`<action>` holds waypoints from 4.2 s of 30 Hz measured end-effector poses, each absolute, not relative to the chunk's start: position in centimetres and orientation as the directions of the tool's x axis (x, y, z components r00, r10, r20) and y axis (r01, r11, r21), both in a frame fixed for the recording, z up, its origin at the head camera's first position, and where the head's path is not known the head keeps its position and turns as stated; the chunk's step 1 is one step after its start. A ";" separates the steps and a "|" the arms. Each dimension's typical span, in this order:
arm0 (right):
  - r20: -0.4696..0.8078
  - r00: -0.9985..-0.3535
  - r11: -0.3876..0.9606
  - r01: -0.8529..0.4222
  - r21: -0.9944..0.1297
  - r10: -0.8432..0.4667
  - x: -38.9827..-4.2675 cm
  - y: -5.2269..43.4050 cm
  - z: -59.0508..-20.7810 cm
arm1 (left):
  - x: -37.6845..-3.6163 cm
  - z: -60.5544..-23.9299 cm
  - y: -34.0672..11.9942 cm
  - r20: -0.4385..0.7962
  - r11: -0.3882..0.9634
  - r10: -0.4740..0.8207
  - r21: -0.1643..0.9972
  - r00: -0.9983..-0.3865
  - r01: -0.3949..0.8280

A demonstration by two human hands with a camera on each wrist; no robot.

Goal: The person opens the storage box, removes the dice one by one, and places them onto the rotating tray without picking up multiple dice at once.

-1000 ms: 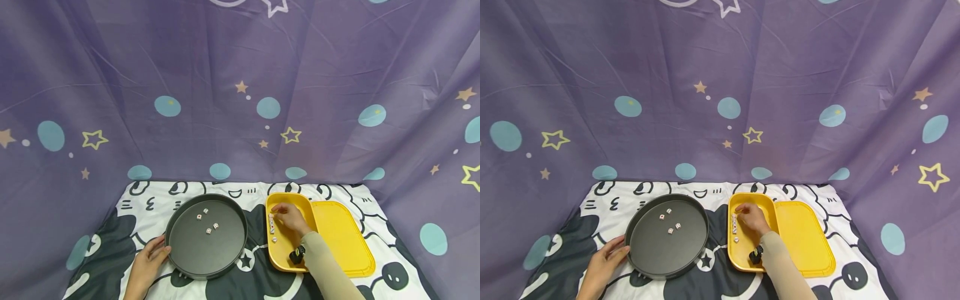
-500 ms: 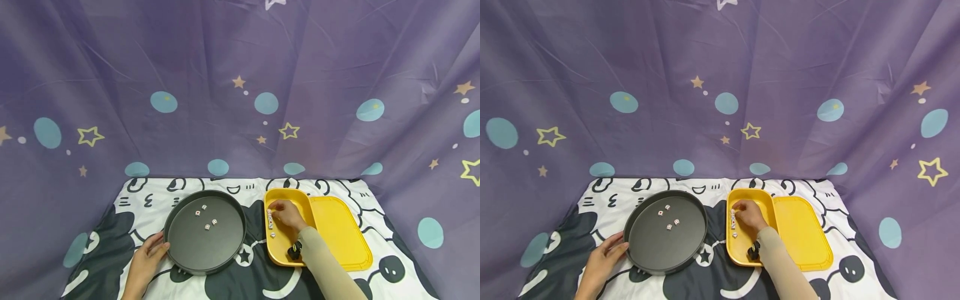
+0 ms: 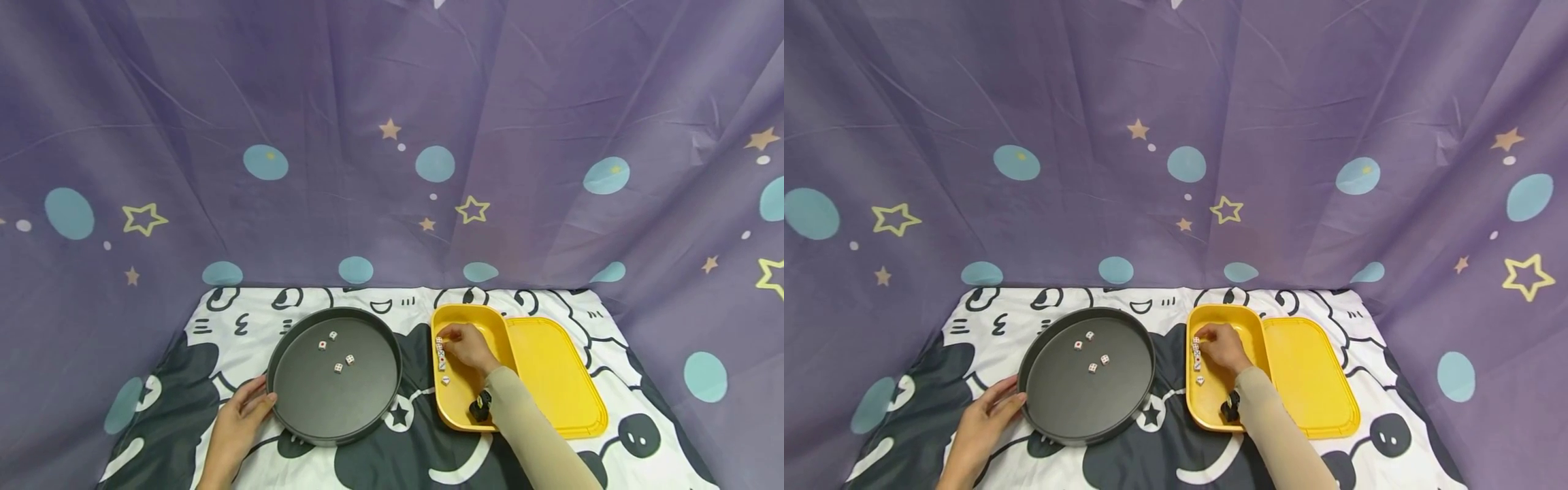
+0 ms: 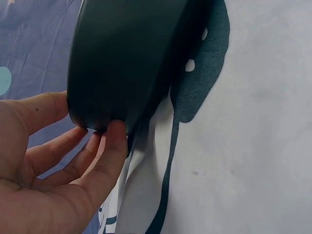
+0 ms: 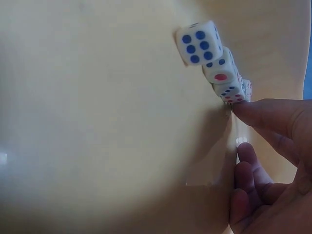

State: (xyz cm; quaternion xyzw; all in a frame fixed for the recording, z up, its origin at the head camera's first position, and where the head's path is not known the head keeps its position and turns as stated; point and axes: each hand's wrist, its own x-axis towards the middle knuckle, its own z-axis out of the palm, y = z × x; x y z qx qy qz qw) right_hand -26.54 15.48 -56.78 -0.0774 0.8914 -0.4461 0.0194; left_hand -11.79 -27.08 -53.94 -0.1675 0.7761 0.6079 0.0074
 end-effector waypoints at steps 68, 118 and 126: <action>0.277 -0.856 0.475 -0.481 -0.737 -0.437 -26.1 1.9 -47.3 | -11.8 -54.4 -27.3 -0.219 0.232 -0.264 0.931 -0.939 -0.282; 0.184 -0.879 0.458 -0.396 -0.796 -0.440 -25.4 -0.9 -49.0 | -11.8 -54.5 -27.4 -0.209 0.224 -0.248 0.938 -0.946 -0.266; 0.283 -0.880 0.464 -0.448 -0.764 -0.382 -25.6 5.1 -47.1 | -12.0 -54.4 -27.3 -0.219 0.245 -0.260 0.927 -0.940 -0.284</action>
